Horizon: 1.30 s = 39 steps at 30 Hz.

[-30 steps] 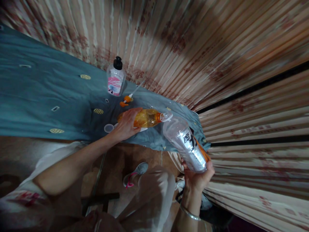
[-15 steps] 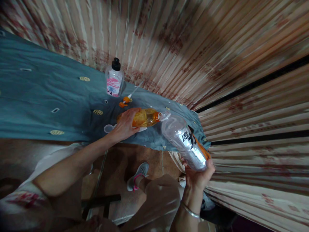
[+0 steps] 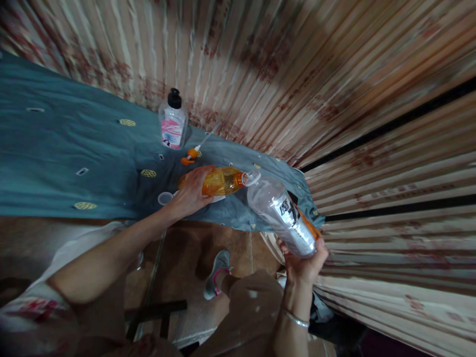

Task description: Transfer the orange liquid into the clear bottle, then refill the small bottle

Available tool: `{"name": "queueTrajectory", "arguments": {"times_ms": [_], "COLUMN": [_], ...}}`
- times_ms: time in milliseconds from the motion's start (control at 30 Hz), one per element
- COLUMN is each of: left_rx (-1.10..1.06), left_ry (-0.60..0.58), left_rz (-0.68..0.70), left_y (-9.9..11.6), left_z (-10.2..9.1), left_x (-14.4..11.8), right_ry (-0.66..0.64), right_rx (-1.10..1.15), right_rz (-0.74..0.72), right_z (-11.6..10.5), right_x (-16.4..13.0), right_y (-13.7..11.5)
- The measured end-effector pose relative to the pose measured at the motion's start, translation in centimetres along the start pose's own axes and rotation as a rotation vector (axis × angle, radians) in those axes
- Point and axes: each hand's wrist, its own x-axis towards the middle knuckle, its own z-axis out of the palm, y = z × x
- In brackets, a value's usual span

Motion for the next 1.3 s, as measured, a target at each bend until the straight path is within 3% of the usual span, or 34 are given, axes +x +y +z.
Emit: {"name": "queueTrajectory", "arguments": {"times_ms": [733, 1000, 1300], "left_rx": [-0.032, -0.04, -0.046], "left_ry": [0.018, 0.024, 0.027], "left_rz": [-0.002, -0.005, -0.016], "left_y": [-0.6, -0.6, -0.6], "left_z": [0.0, -0.1, -0.1], "left_x": [0.0, 0.0, 0.0], "right_ry": [-0.027, -0.008, -0.07], "right_rx": [0.083, 0.066, 0.116], "right_rz": [-0.075, -0.085, -0.055], "right_z": [0.7, 0.0, -0.9], "right_x": [-0.7, -0.8, -1.2], "right_y": [0.1, 0.4, 0.2]}}
